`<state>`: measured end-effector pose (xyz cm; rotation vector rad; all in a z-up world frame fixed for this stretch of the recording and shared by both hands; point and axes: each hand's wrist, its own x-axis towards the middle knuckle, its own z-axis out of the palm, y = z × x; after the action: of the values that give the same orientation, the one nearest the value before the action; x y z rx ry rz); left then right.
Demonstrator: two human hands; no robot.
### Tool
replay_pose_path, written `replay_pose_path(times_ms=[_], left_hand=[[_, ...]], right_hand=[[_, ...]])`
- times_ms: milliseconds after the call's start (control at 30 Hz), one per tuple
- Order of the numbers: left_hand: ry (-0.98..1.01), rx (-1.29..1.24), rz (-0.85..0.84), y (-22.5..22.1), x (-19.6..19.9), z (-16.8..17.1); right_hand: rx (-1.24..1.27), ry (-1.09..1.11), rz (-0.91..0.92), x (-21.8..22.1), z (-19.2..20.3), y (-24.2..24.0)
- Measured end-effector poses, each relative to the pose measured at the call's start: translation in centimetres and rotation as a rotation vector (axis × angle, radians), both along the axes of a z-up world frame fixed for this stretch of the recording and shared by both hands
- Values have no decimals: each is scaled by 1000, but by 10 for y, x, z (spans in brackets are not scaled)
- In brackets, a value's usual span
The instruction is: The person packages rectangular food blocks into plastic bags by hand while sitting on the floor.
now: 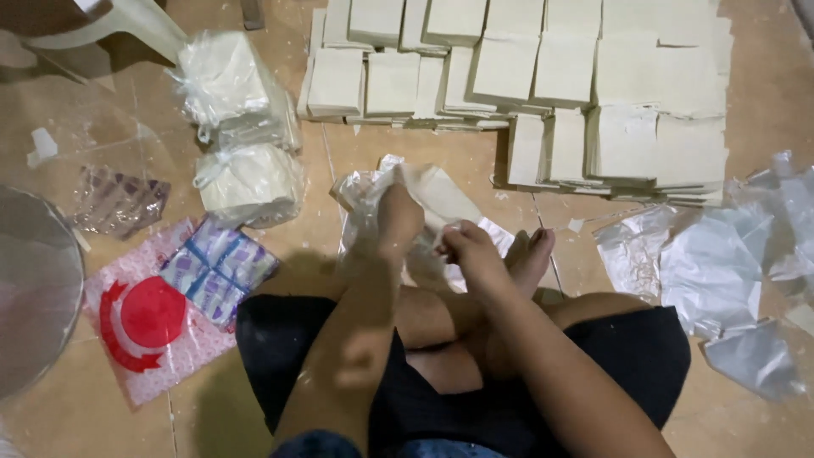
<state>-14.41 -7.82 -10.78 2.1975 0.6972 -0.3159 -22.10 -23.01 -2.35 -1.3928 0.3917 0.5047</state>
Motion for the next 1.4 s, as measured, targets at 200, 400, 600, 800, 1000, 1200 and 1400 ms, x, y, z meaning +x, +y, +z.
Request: replay_pose_path(times_ms=[200,400,600,800,1000,1200,1400], left_hand=[[45,-134,-154,40,-19,155],[-225,-107,-512,40,-2,107],[-244,594,-1092,45,-27,163],[-196,-77,-643,28,-1,141],[-121,-824,-389,7,-47,188],[-37,-365,-337,-4,-45,180],[-208,-124,-611,-9,-39,103]], right_hand=[[13,-149,-81,14,27,-16],[43,-219,-71,28,35,-26],[-21,-246,-28,34,65,-31],[-589,-156,399,31,80,-19],[100,-613,229,48,66,-26],[-67,-340,395,54,36,-24],[-476,-386,413,51,-13,-24]])
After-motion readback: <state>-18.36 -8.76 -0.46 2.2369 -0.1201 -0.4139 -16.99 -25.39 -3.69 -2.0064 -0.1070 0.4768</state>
